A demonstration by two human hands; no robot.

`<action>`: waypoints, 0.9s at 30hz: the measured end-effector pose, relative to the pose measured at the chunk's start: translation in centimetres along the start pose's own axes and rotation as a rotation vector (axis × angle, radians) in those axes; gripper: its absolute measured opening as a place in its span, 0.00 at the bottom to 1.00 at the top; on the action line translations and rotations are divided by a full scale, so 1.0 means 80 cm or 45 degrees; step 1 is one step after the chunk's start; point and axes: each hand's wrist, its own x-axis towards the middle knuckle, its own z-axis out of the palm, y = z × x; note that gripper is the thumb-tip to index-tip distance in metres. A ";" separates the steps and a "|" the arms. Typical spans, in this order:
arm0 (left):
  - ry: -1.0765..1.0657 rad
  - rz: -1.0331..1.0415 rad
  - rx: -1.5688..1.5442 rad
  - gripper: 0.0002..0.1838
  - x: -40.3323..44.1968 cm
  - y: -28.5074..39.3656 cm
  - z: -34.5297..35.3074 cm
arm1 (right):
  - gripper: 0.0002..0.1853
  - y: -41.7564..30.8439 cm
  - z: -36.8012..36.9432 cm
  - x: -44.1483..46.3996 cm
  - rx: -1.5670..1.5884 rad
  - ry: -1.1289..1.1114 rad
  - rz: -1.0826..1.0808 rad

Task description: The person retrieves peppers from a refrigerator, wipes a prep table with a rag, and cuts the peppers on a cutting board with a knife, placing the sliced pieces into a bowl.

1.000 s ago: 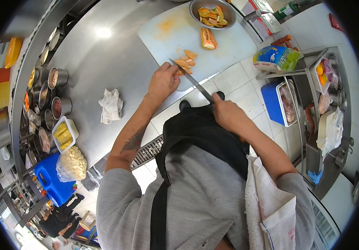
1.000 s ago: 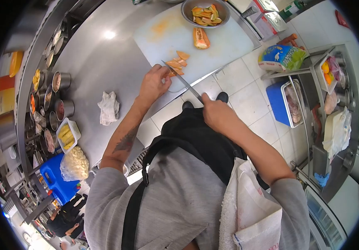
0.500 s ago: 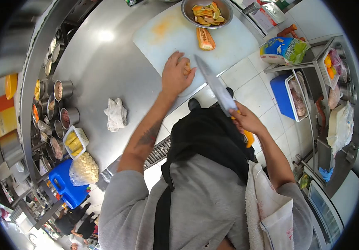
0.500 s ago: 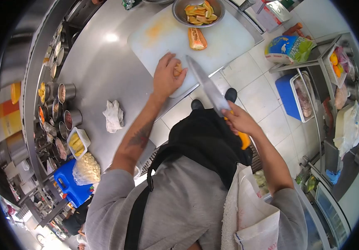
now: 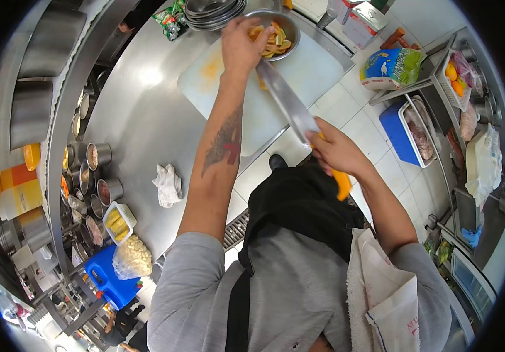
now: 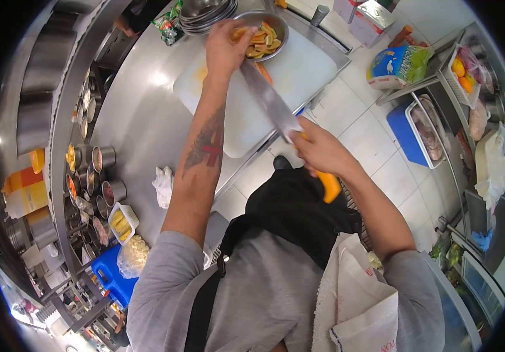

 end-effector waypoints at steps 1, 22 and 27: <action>-0.020 0.020 0.108 0.11 0.011 -0.002 0.003 | 0.21 0.012 -0.014 -0.020 -0.071 0.043 0.023; -0.859 -0.752 -0.027 0.21 -0.156 -0.007 -0.156 | 0.32 0.090 0.007 -0.032 -0.508 0.430 -0.189; -0.809 -0.569 0.019 0.21 -0.185 -0.004 -0.132 | 0.33 0.070 0.036 -0.026 -0.586 0.378 -0.233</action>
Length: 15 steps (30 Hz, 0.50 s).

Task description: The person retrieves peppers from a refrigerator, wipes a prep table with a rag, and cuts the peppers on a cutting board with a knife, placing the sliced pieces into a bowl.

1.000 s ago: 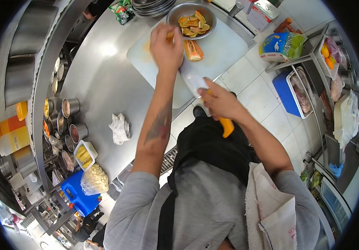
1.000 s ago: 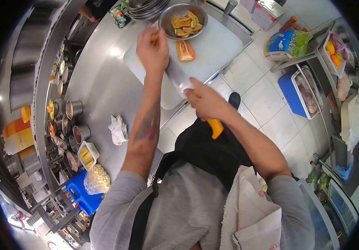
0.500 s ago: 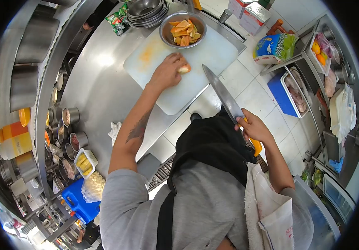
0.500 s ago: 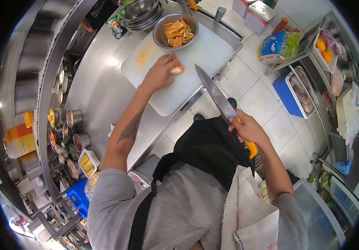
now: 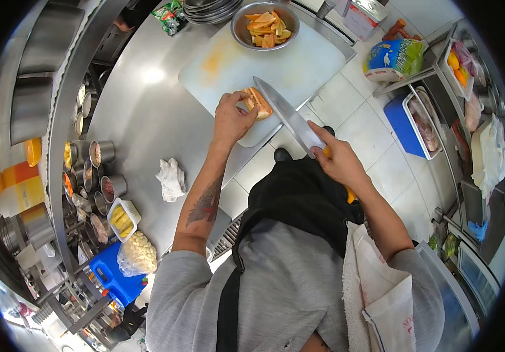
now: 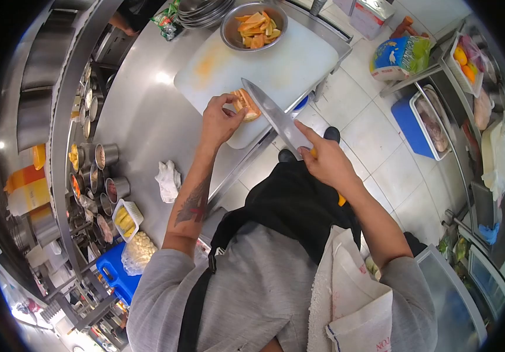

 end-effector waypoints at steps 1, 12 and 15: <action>0.023 0.001 0.001 0.22 0.000 -0.001 0.006 | 0.33 -0.002 0.004 -0.001 -0.002 0.003 0.009; 0.120 -0.044 -0.056 0.18 -0.001 -0.006 0.014 | 0.33 0.008 0.034 0.006 -0.058 0.046 -0.058; 0.163 -0.060 -0.072 0.16 -0.002 -0.016 0.013 | 0.33 0.003 0.039 0.024 -0.037 0.036 -0.047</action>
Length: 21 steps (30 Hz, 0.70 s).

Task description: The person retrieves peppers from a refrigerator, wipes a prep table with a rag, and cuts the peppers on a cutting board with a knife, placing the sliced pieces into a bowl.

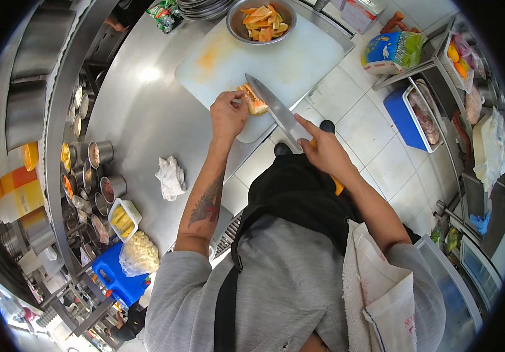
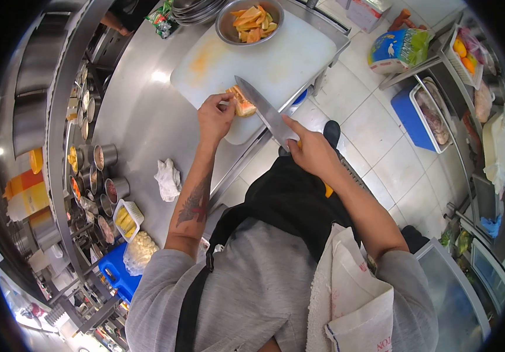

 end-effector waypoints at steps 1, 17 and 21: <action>0.015 -0.015 -0.005 0.15 0.001 -0.004 -0.002 | 0.32 -0.002 0.001 0.008 0.032 -0.024 0.032; 0.138 0.043 0.015 0.08 -0.017 -0.027 -0.014 | 0.32 0.009 0.038 0.061 0.170 0.011 -0.046; 0.176 0.112 -0.013 0.07 -0.024 -0.030 -0.009 | 0.32 -0.023 0.050 0.076 0.085 0.028 -0.015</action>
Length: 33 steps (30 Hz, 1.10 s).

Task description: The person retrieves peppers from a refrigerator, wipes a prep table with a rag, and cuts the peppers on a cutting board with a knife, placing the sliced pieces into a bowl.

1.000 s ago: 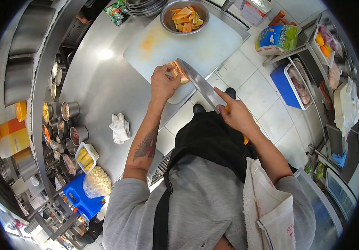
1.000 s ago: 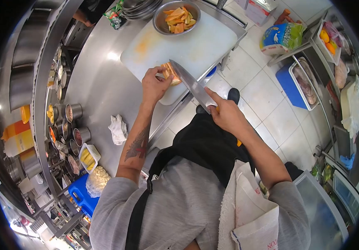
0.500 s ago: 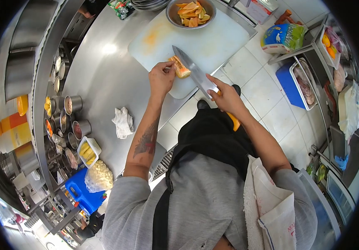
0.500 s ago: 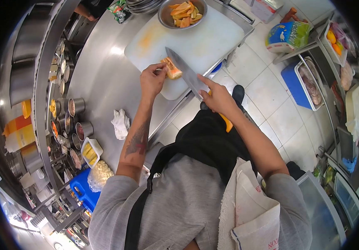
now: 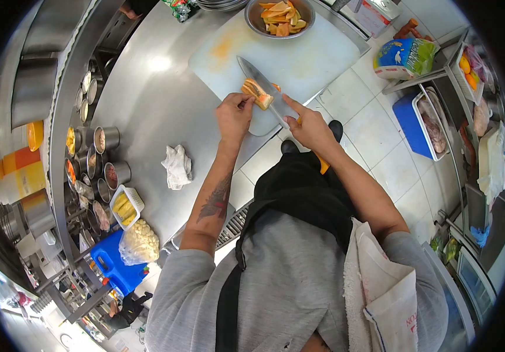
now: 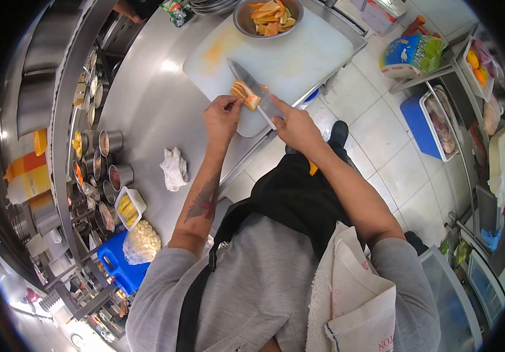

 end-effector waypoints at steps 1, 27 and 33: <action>0.004 0.014 0.018 0.07 -0.003 0.002 0.000 | 0.32 -0.004 -0.002 -0.001 -0.018 -0.024 0.016; -0.609 0.467 0.300 0.16 0.109 0.029 -0.007 | 0.33 0.000 0.012 -0.017 -0.267 0.013 -0.122; -1.384 0.351 0.422 0.24 0.191 0.048 0.015 | 0.32 -0.007 -0.005 -0.011 -0.283 -0.047 -0.072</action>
